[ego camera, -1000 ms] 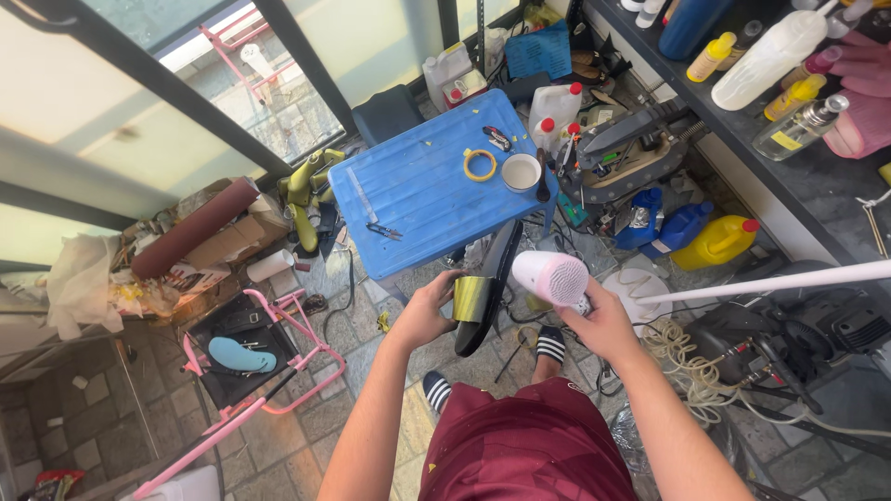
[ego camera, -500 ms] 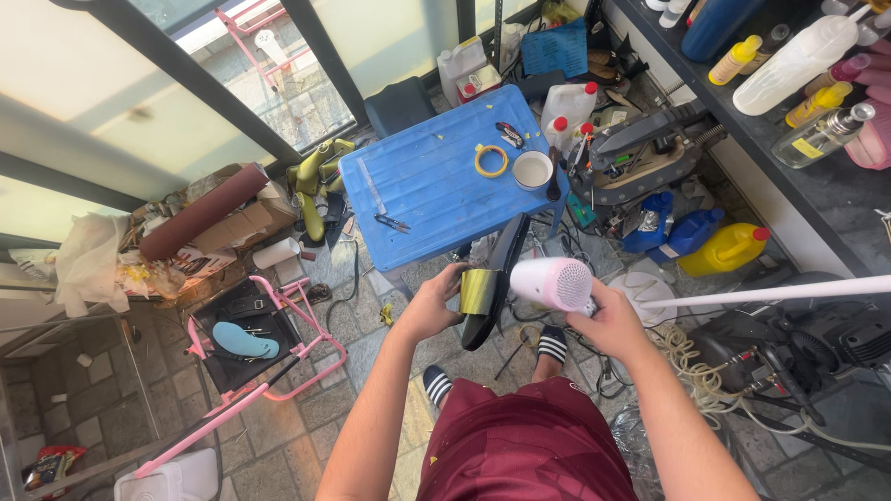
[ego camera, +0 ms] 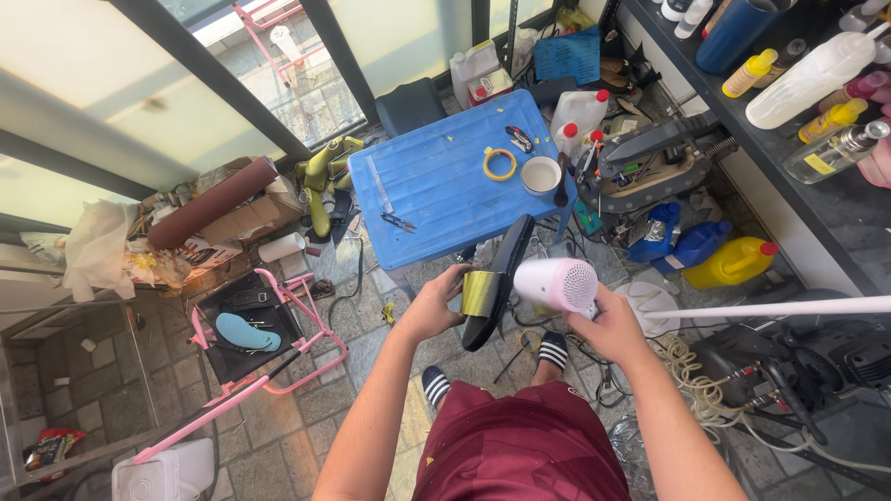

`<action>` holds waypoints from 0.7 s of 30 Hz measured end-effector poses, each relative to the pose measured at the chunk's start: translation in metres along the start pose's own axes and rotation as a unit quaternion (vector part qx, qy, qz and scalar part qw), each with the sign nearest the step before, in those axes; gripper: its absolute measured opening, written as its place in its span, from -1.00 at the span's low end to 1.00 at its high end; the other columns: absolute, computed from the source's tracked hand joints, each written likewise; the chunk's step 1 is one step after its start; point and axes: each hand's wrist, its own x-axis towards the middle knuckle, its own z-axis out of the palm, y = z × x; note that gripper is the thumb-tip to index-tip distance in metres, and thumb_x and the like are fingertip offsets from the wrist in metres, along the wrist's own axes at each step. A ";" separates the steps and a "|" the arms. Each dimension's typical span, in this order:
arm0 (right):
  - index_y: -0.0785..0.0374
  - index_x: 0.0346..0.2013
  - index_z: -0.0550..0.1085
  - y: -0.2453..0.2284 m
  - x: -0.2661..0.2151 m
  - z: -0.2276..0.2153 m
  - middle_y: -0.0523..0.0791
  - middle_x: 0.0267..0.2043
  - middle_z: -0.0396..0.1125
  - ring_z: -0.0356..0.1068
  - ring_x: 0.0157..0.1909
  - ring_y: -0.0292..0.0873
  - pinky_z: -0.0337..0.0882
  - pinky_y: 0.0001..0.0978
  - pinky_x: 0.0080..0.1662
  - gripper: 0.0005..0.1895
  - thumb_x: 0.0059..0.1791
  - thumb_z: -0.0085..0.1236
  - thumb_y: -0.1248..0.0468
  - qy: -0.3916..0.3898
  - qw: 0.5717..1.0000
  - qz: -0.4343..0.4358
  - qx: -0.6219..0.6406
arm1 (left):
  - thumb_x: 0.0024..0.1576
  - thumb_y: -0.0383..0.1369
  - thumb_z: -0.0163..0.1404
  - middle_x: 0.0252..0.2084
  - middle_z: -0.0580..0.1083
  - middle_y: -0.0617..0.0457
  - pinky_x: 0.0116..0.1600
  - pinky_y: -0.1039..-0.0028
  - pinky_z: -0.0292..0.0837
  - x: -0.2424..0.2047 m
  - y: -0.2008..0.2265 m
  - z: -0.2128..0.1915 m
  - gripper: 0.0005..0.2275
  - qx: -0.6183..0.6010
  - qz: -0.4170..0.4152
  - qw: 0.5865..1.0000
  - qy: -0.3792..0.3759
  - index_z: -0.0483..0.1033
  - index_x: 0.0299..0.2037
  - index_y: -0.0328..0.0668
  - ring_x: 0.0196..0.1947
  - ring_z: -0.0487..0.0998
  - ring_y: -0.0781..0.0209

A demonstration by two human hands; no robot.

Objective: The person spray paints a black slipper with a yellow stripe using a spray gun, then uses a hair dryer to dry the painted area. The slipper is held and rotated to cover different surfaces.

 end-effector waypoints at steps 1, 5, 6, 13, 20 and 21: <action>0.22 0.12 0.48 0.001 -0.001 0.000 -0.16 -0.20 0.53 0.39 -0.27 -0.35 0.38 -0.42 -0.23 -0.46 -0.17 0.29 0.34 0.024 0.998 0.045 -0.030 | -0.18 -0.72 0.19 0.37 0.31 -0.11 0.44 0.30 0.25 0.000 0.000 0.001 -0.21 0.002 -0.020 1.000 -0.003 0.21 0.33 -0.11 0.42 0.27 0.00; 0.26 0.05 0.52 0.002 0.001 0.000 -0.14 -0.17 0.56 0.45 -0.18 -0.33 0.42 -0.43 -0.14 -0.59 -0.11 0.26 0.33 0.011 1.000 -0.012 -0.024 | -0.18 -0.71 0.20 0.35 0.35 -0.11 0.47 0.31 0.21 -0.002 0.001 0.002 -0.24 -0.009 0.016 1.000 0.003 0.24 0.30 -0.16 0.42 0.29 0.01; 0.27 0.03 0.53 0.001 0.002 0.000 -0.13 -0.16 0.56 0.47 -0.14 -0.32 0.43 -0.42 -0.11 -0.60 -0.12 0.26 0.34 -0.011 0.999 -0.038 -0.016 | -0.18 -0.72 0.20 0.35 0.35 -0.11 0.48 0.30 0.20 -0.003 0.001 0.001 -0.24 -0.013 0.020 1.000 0.002 0.24 0.30 -0.16 0.43 0.28 0.01; 0.19 0.20 0.45 -0.021 0.000 0.013 -0.08 -0.15 0.57 0.36 -0.41 -0.17 0.34 -0.30 -0.29 -0.48 -0.06 0.27 0.19 0.074 0.988 0.099 -0.093 | -0.19 -0.74 0.17 0.36 0.36 -0.07 0.42 0.30 0.15 -0.004 0.004 0.002 -0.25 -0.014 0.038 0.999 0.002 0.26 0.29 -0.14 0.42 0.30 0.01; 0.31 0.20 0.42 -0.010 0.010 0.002 -0.05 0.04 0.49 0.43 -0.01 -0.26 0.38 -0.38 -0.02 -0.53 0.03 0.24 0.22 0.059 0.993 -0.099 -0.023 | -0.18 -0.75 0.15 0.38 0.34 0.00 0.42 0.31 0.14 -0.010 0.004 0.001 -0.23 -0.007 0.008 1.000 -0.006 0.25 0.30 -0.06 0.43 0.27 0.04; 0.31 0.17 0.45 -0.009 0.012 -0.003 -0.04 0.03 0.50 0.42 0.01 -0.26 0.37 -0.37 0.01 -0.55 0.02 0.25 0.23 0.026 0.995 -0.093 -0.002 | -0.18 -0.75 0.15 0.38 0.35 -0.01 0.42 0.31 0.13 -0.010 0.004 0.001 -0.23 -0.006 0.015 1.000 -0.004 0.25 0.31 -0.06 0.43 0.28 0.04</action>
